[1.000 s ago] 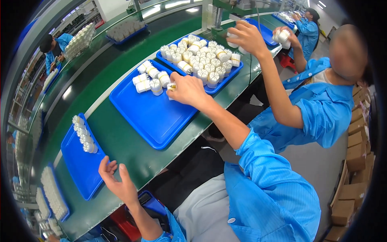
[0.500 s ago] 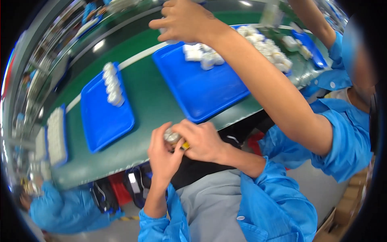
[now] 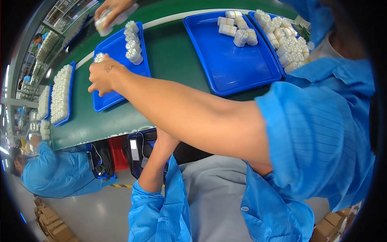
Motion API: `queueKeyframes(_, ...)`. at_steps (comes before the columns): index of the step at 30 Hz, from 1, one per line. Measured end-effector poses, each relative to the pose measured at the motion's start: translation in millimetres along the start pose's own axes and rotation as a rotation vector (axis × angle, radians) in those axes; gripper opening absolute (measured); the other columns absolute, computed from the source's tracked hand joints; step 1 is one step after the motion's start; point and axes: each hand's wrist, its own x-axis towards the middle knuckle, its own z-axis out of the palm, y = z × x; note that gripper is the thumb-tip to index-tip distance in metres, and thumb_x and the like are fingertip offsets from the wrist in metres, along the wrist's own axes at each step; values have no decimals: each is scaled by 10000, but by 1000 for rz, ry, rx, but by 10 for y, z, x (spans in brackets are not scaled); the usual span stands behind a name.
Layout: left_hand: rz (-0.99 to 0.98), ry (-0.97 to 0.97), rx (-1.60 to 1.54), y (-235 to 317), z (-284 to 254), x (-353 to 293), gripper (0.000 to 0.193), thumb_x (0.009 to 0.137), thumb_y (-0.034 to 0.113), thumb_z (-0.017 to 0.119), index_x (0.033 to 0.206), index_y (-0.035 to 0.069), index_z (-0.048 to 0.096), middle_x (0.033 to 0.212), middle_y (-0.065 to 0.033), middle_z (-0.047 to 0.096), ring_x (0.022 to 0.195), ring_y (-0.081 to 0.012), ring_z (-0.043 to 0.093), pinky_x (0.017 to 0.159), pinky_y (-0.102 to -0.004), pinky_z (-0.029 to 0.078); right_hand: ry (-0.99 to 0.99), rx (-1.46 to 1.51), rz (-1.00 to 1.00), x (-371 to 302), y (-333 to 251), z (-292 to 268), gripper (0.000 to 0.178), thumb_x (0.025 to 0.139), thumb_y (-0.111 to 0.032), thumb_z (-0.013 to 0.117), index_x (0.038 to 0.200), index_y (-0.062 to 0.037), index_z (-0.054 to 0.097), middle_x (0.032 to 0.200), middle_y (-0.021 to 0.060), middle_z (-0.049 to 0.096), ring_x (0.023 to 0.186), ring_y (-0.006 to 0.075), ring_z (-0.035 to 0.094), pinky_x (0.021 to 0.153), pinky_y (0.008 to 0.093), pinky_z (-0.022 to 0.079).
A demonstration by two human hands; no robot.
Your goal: The person picks up bundled plastic components, works on their ends using a small pointed tool, and places the bundles onto a blue tray.
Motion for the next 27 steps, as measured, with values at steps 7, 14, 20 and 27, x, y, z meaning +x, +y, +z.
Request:
queueKeyframes(7,-99,-59,-74,90,98,20,466,787,177,779,1172,-23,608,1123,-171,665,1056,-309,635,896,-431,489,200,296,228,561,-87,205,385,760,-367,756,1067,-163,644,787,5,562,775,142,539,625,341,464)
queueKeyframes(14,-578,-31,-841,662,45,-312,491,819,15,729,1254,-26,504,1274,-137,583,1188,-219,558,1005,-374,437,338,695,426,292,-512,440,426,753,-305,775,1096,-99,631,760,-9,510,719,105,484,605,287,411)
queueKeyframes(20,-370,-334,-190,546,-34,-406,593,761,17,685,1317,18,480,1043,-125,662,1023,-228,654,902,-378,504,436,1047,595,6,-683,637,462,746,-252,792,1121,-43,620,737,-21,465,672,74,437,588,241,366)
queueKeyframes(27,-718,-263,-707,464,44,-532,391,827,3,630,1203,34,529,881,-33,619,722,-86,585,622,-247,503,559,1423,718,-185,-806,529,260,857,-278,665,860,-42,555,648,-18,410,586,86,368,547,240,301)
